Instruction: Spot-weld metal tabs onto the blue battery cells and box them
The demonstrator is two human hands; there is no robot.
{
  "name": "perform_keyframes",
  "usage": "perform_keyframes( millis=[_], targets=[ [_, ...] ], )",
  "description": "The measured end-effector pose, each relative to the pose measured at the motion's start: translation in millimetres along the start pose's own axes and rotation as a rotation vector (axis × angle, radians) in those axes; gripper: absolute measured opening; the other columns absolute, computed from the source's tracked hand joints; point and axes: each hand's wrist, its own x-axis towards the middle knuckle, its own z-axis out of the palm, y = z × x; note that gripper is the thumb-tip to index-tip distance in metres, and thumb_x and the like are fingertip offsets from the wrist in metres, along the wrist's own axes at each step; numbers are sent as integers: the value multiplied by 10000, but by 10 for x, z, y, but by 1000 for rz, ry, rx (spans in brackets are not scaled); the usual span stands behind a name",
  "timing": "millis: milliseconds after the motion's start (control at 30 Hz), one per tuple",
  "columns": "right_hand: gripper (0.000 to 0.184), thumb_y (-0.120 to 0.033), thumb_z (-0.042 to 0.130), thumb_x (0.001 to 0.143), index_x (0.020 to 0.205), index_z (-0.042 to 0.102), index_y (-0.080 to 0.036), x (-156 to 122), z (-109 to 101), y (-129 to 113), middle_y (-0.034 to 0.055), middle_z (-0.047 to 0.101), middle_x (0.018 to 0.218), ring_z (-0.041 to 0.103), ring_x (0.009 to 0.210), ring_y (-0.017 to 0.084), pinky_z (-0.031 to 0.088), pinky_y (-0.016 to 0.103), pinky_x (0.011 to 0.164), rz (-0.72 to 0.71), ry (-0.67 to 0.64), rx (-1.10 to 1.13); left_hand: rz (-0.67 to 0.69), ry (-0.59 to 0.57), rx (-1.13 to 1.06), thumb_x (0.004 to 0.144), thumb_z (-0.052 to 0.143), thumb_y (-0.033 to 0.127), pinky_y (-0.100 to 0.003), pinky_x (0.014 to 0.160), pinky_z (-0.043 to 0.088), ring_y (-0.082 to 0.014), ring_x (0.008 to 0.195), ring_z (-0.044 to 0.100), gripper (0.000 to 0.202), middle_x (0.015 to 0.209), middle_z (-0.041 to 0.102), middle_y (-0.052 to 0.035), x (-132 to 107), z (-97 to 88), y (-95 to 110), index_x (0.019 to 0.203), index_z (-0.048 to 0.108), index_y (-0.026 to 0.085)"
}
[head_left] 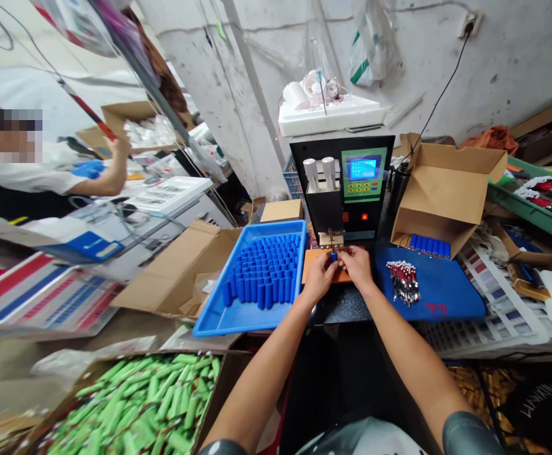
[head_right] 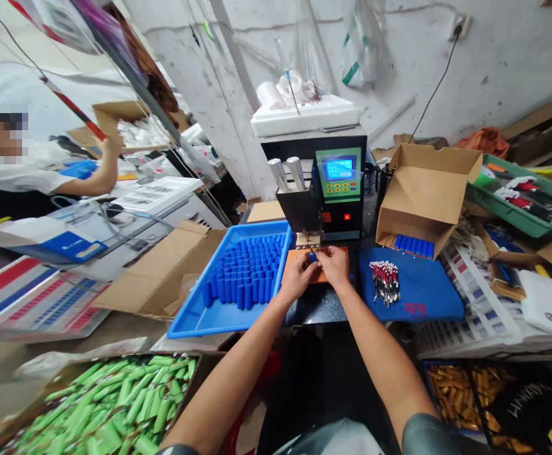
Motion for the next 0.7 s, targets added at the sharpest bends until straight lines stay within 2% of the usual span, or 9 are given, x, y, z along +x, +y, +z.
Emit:
perform_keyframes(
  millis=[433, 700],
  targets=[
    [244, -416, 666, 728, 738, 650, -173, -13, -3, 54, 13, 635, 583, 572, 510, 160, 427, 249, 496, -44, -2, -69, 24, 6, 4, 861, 545, 157, -282, 766, 464, -172, 815, 614, 173, 904, 693, -42, 10, -6, 43, 1004, 642, 162],
    [247, -429, 654, 728, 731, 642, -182, -8, 12, 57, 20, 645, 597, 592, 537, 172, 437, 253, 503, -55, 12, -92, -1, 9, -7, 860, 557, 204, -278, 738, 448, -175, 787, 604, 133, 858, 677, -39, 2, -14, 59, 953, 642, 160]
  ],
)
